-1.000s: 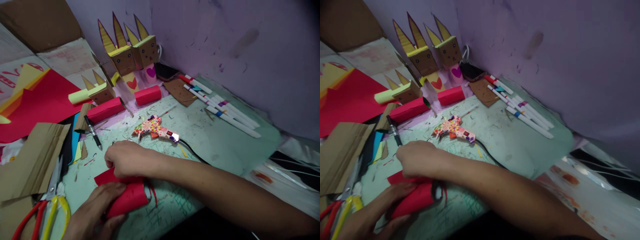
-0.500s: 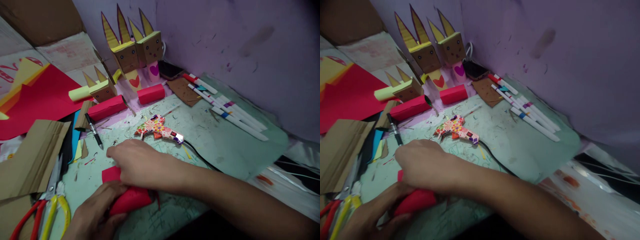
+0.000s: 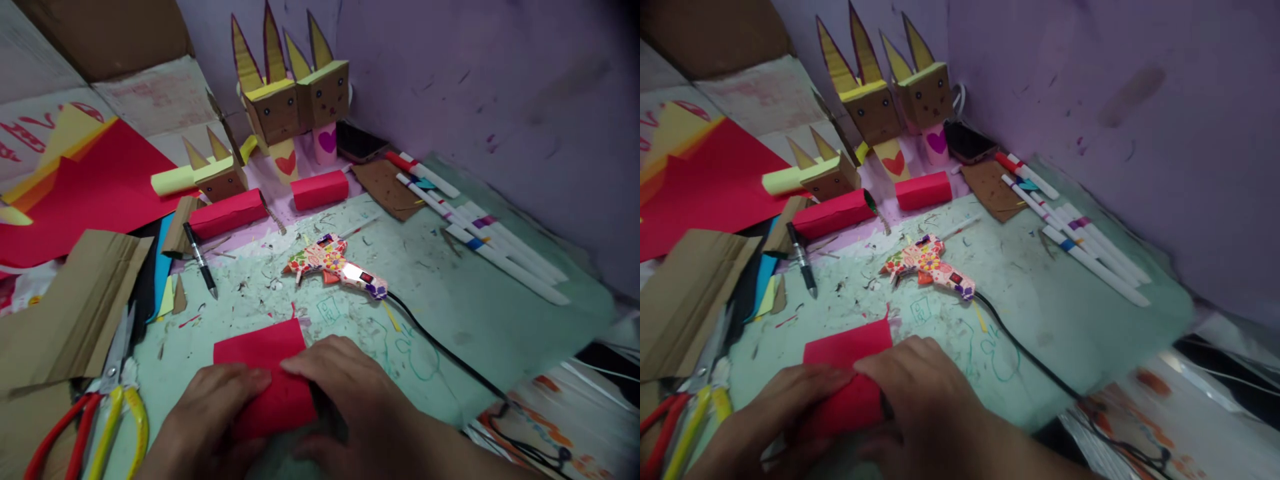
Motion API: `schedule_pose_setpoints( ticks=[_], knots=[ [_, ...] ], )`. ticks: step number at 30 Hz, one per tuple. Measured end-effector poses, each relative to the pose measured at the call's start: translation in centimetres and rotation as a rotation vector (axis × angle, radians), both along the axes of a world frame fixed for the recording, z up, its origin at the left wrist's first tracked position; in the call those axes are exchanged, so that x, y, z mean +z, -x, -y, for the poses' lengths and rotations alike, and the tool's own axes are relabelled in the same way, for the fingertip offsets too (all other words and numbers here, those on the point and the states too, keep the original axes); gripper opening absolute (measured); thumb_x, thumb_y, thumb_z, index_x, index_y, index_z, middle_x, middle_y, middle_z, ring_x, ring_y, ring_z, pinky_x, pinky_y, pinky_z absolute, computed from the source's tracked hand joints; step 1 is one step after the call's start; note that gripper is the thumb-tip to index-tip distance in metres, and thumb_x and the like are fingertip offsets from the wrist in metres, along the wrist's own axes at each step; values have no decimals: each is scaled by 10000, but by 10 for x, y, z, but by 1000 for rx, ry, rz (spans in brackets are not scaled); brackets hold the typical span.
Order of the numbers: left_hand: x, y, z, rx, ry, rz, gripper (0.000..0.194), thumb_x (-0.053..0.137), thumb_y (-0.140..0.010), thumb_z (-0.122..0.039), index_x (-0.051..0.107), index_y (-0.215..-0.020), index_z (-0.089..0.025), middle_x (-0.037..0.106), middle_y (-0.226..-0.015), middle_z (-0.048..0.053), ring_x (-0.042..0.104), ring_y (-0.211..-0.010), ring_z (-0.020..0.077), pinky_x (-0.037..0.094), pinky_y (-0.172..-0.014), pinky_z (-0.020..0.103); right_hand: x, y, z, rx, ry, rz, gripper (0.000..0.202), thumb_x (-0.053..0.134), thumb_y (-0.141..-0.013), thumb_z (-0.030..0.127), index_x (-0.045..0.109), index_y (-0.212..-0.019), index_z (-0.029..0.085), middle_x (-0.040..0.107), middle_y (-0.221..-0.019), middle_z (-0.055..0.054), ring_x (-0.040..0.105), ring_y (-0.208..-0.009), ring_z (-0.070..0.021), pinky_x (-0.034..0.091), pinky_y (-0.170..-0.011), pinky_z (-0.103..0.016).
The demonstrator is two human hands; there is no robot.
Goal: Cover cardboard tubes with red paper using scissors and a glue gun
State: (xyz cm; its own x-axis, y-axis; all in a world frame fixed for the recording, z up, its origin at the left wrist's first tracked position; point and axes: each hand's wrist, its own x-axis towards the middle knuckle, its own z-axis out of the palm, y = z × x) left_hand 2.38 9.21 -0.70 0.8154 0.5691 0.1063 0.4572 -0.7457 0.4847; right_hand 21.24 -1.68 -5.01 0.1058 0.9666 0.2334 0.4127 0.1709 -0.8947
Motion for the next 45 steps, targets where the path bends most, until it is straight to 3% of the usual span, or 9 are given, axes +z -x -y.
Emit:
schedule_pose_setpoints(
  ticks=[7, 12, 17, 22, 26, 30, 36, 39, 45],
  knots=[
    [9, -3, -2, -42, 31, 3, 303, 545, -834, -382, 647, -1110, -309, 730, -1041, 35, 682, -962, 241, 590, -793, 327, 2, -1, -7, -40, 67, -10, 479, 807, -602, 182, 604, -1036, 206, 701, -895, -31, 608, -831, -217, 501, -737, -340],
    [9, 42, -8, 160, -75, -132, 420, 490, -888, -453, 509, -1293, -341, 610, -1299, 12, 580, -1171, 235, 484, -992, 362, 3, -4, -8, -30, 33, 9, 401, 760, -665, 192, 581, -1023, 215, 682, -858, -42, 633, -788, -203, 527, -669, -313],
    [8, 70, -2, 248, -96, -176, 357, 589, -831, -508, 583, -1119, -298, 688, -1076, 17, 663, -991, 209, 572, -818, 267, 5, -5, -8, -16, 24, 67, 344, 725, -732, 219, 557, -1031, 239, 673, -861, -34, 645, -774, -191, 533, -653, -290],
    [9, 59, -1, 81, -77, -71, 68, 570, -876, -305, 608, -863, -251, 693, -854, -6, 676, -768, 132, 549, -662, 168, 4, -7, -10, 4, -31, 96, 325, 711, -779, 252, 548, -1058, 223, 674, -877, -33, 647, -789, -181, 539, -669, -268],
    [12, 39, -2, 65, -329, -6, 194, 554, -888, -377, 632, -966, -218, 706, -904, 18, 655, -824, 160, 526, -720, 222, 2, -8, -11, -5, -55, 86, 310, 701, -786, 250, 556, -1055, 201, 663, -875, -46, 637, -795, -192, 540, -668, -282],
    [5, 1, 4, -146, -455, 31, 210, 447, -966, -299, 648, -953, -241, 744, -874, -25, 649, -807, 151, 463, -770, 266, 3, -8, -13, 4, -2, 48, 295, 694, -796, 229, 566, -1060, 196, 638, -866, -55, 623, -800, -199, 535, -661, -293],
    [-5, -16, 2, -176, -510, -10, 263, 386, -979, -173, 642, -937, -207, 760, -824, -21, 651, -743, 163, 402, -814, 336, -4, -10, -17, 35, -99, 53, 362, 700, -808, 342, 517, -1100, 229, 653, -855, -41, 610, -782, -205, 533, -650, -311],
    [-5, -15, -1, -179, -498, 3, 259, 396, -979, -205, 648, -922, -206, 755, -812, -20, 645, -722, 160, 397, -803, 332, -4, -14, -17, -40, -72, 109, 433, 613, -845, 489, 490, -1168, 229, 647, -1085, -98, 618, -982, -251, 536, -811, -374],
    [-17, -19, 1, -81, -419, 95, 310, 342, -986, -245, 646, -937, -212, 717, -813, -1, 612, -752, 173, 371, -849, 370, 3, -16, -27, -164, 230, 98, 280, 442, -913, 229, 498, -1188, 223, 658, -1122, -97, 637, -1005, -230, 532, -826, -402]
  ],
)
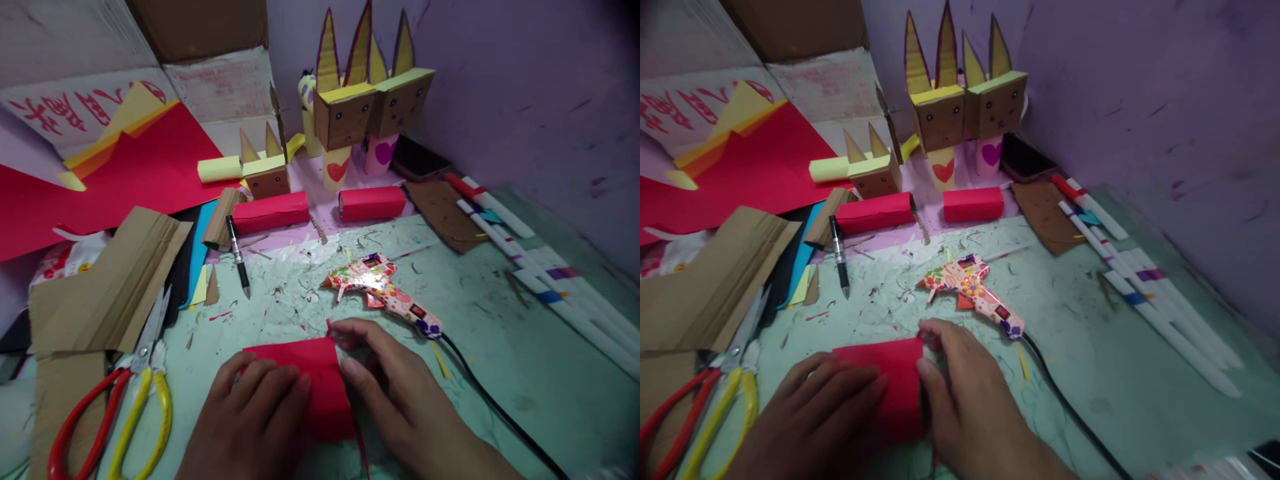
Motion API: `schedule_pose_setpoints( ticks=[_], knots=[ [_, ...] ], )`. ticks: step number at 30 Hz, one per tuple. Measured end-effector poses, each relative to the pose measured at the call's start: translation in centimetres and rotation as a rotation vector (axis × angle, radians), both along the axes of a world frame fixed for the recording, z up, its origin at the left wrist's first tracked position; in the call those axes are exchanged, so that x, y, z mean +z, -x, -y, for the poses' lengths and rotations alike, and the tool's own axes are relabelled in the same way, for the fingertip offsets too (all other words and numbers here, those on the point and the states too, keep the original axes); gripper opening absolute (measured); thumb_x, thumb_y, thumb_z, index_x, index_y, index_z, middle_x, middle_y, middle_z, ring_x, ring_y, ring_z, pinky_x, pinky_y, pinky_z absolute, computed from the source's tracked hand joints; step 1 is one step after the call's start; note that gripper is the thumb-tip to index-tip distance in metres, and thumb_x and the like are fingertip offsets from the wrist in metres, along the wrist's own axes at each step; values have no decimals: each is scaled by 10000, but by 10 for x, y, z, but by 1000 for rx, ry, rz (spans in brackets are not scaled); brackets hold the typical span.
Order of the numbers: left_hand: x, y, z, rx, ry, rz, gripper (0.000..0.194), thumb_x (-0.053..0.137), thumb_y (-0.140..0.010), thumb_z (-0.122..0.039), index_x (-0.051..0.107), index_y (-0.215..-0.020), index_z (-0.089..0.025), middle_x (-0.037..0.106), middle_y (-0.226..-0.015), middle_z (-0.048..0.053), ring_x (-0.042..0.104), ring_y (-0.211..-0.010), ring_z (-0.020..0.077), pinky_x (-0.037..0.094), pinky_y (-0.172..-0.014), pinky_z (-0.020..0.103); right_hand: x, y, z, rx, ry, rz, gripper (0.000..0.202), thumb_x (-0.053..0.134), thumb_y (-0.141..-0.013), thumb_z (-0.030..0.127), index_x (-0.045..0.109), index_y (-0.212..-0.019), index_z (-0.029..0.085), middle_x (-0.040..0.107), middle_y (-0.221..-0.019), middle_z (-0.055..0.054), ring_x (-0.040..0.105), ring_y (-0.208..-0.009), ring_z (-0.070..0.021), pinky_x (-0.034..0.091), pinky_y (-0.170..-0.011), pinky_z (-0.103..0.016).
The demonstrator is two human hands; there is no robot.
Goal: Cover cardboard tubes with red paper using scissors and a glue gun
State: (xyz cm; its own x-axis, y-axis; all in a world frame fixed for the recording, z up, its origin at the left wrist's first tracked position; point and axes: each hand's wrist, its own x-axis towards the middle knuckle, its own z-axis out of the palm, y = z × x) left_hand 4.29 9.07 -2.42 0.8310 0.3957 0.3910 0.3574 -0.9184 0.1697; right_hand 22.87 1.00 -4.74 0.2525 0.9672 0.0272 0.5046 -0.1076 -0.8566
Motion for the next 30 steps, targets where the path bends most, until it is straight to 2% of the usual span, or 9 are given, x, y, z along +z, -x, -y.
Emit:
schedule_pose_setpoints(
  ticks=[4, 9, 13, 18, 24, 27, 30],
  knots=[
    [-8, 0, 3, 11, 22, 9, 292, 363, -975, -252, 652, -956, -210, 709, -834, 1, 602, -768, 178, 359, -863, 378, 3, 4, -13, -11, 42, -4, 307, 445, -840, 139, 537, -1127, 198, 690, -1001, -86, 651, -895, -232, 525, -785, -436],
    [-9, 1, 5, 38, 24, -6, 312, 346, -983, -241, 655, -957, -211, 715, -831, -2, 596, -766, 180, 353, -867, 379, 3, 5, -24, -10, 108, -1, 388, 500, -764, 89, 539, -1137, 188, 676, -921, -74, 627, -842, -247, 495, -759, -456],
    [-9, 2, 6, 34, 9, 9, 327, 330, -988, -232, 655, -958, -214, 717, -831, 2, 594, -775, 180, 358, -869, 388, 7, 2, -28, 37, 186, -103, 383, 504, -750, 42, 555, -1092, 206, 637, -821, -29, 603, -768, -214, 469, -724, -403],
    [-8, 2, 7, 38, 12, 7, 334, 305, -997, -230, 631, -933, -202, 690, -834, 10, 578, -748, 176, 389, -843, 367, 10, -1, -23, 66, 124, -323, 233, 499, -798, 74, 586, -952, 225, 598, -745, 11, 583, -702, -158, 465, -665, -310],
    [-6, 3, 11, 125, -19, -25, 310, 291, -984, -235, 599, -955, -225, 598, -1148, 117, 545, -950, 217, 408, -834, 379, 12, -3, -17, 137, 38, -371, 149, 511, -832, 115, 592, -900, 220, 617, -776, 5, 595, -727, -154, 471, -665, -295],
    [-2, 3, 9, 112, 1, -86, 297, 328, -986, -266, 621, -936, -242, 625, -1214, 66, 539, -974, 227, 352, -911, 416, 13, -7, -14, 189, 29, -348, 168, 498, -843, 97, 598, -884, 226, 623, -789, 9, 596, -736, -149, 471, -663, -285],
    [1, 4, 7, 48, 38, -90, 214, 436, -965, -261, 649, -956, -241, 715, -1087, -19, 553, -989, 211, 273, -1011, 399, 14, -9, -13, 213, 28, -328, 184, 503, -847, 81, 607, -885, 228, 633, -807, 9, 608, -759, -146, 481, -673, -275]
  ],
)
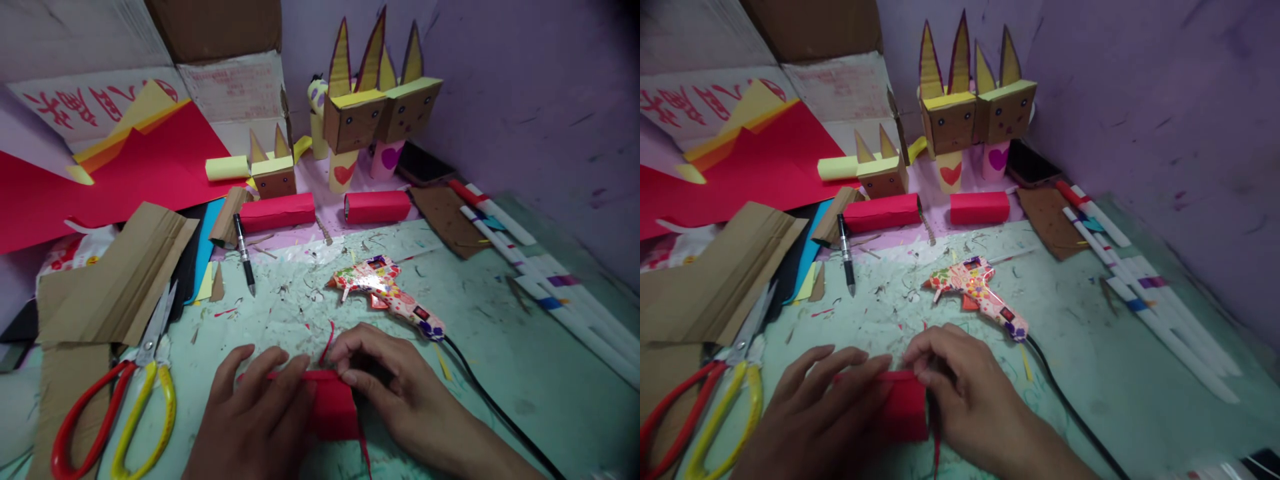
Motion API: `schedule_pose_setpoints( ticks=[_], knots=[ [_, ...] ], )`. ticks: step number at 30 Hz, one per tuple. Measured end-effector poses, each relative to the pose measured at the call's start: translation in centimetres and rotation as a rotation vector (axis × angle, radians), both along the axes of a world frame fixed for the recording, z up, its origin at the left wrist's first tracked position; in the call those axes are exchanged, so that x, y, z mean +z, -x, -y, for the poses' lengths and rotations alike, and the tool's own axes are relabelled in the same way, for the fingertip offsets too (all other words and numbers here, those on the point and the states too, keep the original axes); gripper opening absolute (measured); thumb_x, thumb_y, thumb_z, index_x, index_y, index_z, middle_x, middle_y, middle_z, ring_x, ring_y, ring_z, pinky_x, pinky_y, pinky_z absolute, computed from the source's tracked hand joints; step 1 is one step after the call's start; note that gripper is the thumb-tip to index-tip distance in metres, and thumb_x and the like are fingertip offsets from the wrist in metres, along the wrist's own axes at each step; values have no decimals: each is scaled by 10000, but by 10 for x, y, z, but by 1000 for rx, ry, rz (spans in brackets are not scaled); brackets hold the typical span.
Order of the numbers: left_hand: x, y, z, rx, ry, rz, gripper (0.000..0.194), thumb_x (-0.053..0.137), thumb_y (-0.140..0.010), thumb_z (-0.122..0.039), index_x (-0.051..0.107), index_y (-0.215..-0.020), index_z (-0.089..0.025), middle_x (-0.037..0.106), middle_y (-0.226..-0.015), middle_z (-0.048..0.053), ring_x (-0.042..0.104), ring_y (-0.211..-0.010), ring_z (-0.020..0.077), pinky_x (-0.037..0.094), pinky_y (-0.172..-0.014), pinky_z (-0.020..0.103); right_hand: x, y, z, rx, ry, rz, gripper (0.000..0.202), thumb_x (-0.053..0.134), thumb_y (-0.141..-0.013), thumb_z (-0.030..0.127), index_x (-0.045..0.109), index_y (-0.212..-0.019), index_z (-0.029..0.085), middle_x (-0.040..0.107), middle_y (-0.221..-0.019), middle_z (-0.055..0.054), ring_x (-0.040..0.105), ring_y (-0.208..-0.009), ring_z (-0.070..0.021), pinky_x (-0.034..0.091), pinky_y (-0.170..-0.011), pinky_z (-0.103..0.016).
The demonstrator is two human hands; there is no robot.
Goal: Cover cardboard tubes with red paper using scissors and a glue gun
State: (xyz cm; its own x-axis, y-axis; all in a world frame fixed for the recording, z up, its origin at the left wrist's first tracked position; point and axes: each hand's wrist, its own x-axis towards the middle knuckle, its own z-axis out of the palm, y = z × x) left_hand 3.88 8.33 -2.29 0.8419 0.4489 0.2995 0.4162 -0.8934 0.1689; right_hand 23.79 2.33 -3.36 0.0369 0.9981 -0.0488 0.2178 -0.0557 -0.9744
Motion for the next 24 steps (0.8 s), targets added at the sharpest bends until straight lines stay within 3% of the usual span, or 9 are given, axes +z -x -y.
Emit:
schedule_pose_setpoints(
  ticks=[7, 12, 16, 19, 24],
  knots=[
    [0, 3, 3, -32, -3, 19, 198, 481, -957, -243, 676, -978, -217, 750, -998, -29, 589, -968, 184, 208, -1088, 392, 0, -3, 9, 52, -36, 45, 214, 469, -871, 82, 593, -948, 239, 640, -833, 8, 620, -776, -141, 506, -691, -265],
    [1, 5, 8, -49, -70, 34, 185, 494, -946, -211, 678, -958, -194, 756, -984, -20, 587, -964, 189, 206, -1104, 405, -2, -5, 17, 50, -113, 120, 444, 463, -799, 20, 493, -1167, 267, 628, -1038, -21, 615, -935, -156, 521, -816, -297],
    [0, 6, 12, -51, -101, 23, 212, 471, -955, -209, 682, -964, -195, 755, -992, -10, 597, -968, 192, 198, -1122, 425, -4, -4, 15, 155, -204, 239, 588, 495, -734, 6, 455, -1267, 249, 627, -1155, -52, 581, -1039, -194, 501, -884, -358],
    [-2, 8, 16, -44, -125, 42, 209, 472, -948, -197, 677, -992, -185, 748, -1021, 10, 595, -983, 191, 190, -1131, 448, -7, -1, 11, 205, -304, 274, 516, 482, -757, 8, 509, -1234, 203, 671, -1063, -61, 588, -964, -196, 517, -830, -356],
    [-4, 7, 25, -35, -166, 65, 250, 431, -953, -160, 679, -971, -178, 745, -992, 20, 587, -980, 168, 159, -1151, 445, -14, 7, 9, 164, -541, 436, 330, 440, -856, 42, 628, -1099, 161, 711, -903, -89, 601, -790, -201, 529, -678, -334]
  ],
)
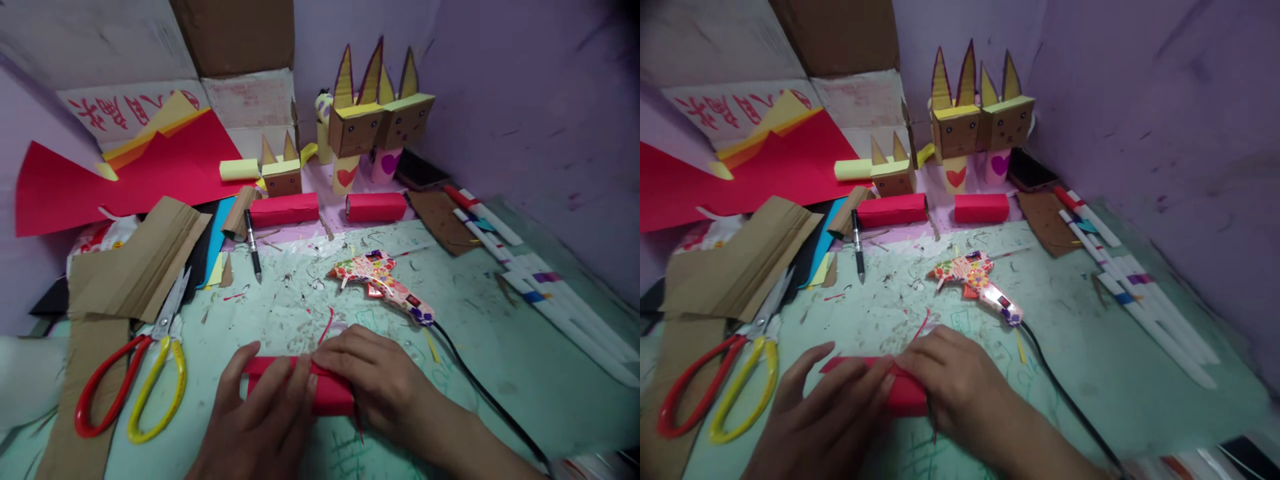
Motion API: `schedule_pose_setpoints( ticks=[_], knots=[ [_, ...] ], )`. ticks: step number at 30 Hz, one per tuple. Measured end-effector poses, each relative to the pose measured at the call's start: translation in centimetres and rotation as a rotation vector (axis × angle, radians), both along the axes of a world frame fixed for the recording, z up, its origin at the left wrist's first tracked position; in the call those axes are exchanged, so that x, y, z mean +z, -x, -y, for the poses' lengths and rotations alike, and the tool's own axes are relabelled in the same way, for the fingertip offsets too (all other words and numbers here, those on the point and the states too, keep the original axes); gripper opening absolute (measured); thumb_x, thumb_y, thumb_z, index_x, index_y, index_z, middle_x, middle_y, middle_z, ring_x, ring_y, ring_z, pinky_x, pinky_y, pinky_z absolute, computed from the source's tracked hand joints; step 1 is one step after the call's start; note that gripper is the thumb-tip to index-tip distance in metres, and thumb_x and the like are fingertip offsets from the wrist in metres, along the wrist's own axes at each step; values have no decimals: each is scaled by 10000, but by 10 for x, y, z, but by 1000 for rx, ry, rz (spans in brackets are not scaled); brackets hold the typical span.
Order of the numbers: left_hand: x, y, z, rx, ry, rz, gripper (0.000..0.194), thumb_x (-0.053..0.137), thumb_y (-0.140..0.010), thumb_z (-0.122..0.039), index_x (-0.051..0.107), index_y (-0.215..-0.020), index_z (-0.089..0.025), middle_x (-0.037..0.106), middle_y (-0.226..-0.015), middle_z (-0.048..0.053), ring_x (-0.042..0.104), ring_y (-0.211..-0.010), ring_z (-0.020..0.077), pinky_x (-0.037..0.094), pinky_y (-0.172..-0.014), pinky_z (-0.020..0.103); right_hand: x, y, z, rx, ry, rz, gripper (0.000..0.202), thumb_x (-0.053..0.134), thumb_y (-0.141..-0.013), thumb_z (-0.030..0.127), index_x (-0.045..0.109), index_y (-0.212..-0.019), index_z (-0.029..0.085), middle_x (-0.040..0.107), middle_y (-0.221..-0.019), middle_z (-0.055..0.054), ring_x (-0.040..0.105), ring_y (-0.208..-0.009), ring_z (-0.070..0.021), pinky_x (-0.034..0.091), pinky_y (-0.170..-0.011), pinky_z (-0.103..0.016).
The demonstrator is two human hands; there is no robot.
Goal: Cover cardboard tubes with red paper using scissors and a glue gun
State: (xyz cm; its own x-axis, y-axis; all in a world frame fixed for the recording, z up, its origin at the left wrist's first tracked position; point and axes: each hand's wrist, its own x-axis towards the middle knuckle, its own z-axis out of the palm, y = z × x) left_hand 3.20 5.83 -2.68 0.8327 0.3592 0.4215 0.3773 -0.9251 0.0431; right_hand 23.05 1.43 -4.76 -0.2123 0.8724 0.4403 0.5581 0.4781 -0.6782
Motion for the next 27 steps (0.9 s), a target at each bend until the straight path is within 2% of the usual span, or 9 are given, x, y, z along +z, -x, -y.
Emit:
schedule_pose_setpoints(
  ticks=[4, 8, 11, 13, 16, 18, 23, 27],
  knots=[
    [-1, -3, 9, 2, -26, 19, 266, 407, -953, -141, 669, -996, -136, 744, -1009, 42, 586, -967, 170, 143, -1157, 423, -10, 5, 4, -47, -176, 80, 311, 456, -850, 36, 639, -1078, 142, 726, -898, -105, 603, -721, -200, 525, -624, -331],
    [3, 11, 12, 92, -46, 156, 193, 477, -923, -137, 659, -981, -169, 745, -1024, 52, 619, -916, 171, 256, -1101, 435, -12, 4, 6, -66, -251, 83, 389, 437, -772, -15, 647, -1056, 146, 748, -905, -107, 629, -691, -198, 540, -604, -328],
    [10, 38, 13, 242, -26, 125, 205, 576, -851, -121, 637, -1036, -182, 710, -1103, 93, 634, -969, 197, 395, -998, 416, -8, 0, 4, -61, -270, 64, 442, 436, -742, -16, 664, -1064, 183, 759, -875, -86, 661, -672, -194, 549, -570, -314],
    [12, 54, 16, 423, 16, 173, 255, 580, -837, -120, 614, -1083, -180, 689, -1128, 107, 634, -1025, 219, 484, -916, 384, -7, -2, 5, -67, -273, 35, 449, 448, -745, -4, 674, -1074, 202, 759, -861, -80, 681, -677, -197, 552, -565, -311],
    [6, 63, 25, 634, 172, 358, 216, 569, -853, -201, 611, -1065, -201, 701, -1068, 79, 667, -975, 210, 564, -811, 326, -10, -6, 10, -56, -256, 30, 463, 491, -747, 22, 672, -1120, 226, 756, -904, -77, 692, -710, -215, 556, -581, -323],
    [-1, 59, 30, 699, 333, 493, 182, 570, -849, -242, 622, -1023, -218, 710, -1014, 51, 688, -895, 189, 588, -746, 288, -13, -9, 15, -53, -234, 62, 496, 504, -746, 19, 662, -1158, 245, 751, -948, -74, 691, -745, -227, 556, -605, -338],
    [-14, 40, 27, 688, 604, 724, 100, 577, -810, -243, 651, -844, -184, 719, -803, 36, 696, -725, 164, 588, -628, 243, -19, -12, 18, -75, -237, 64, 540, 471, -751, -7, 654, -1181, 263, 739, -976, -64, 689, -821, -231, 550, -651, -349],
    [-14, 36, 21, 733, 794, 830, 180, 563, -797, -322, 655, -777, -169, 697, -677, 31, 663, -615, 158, 542, -514, 234, -20, -13, 16, -99, -293, 25, 488, 498, -768, 6, 663, -1157, 249, 733, -949, -72, 685, -812, -228, 541, -659, -355]
  ],
)
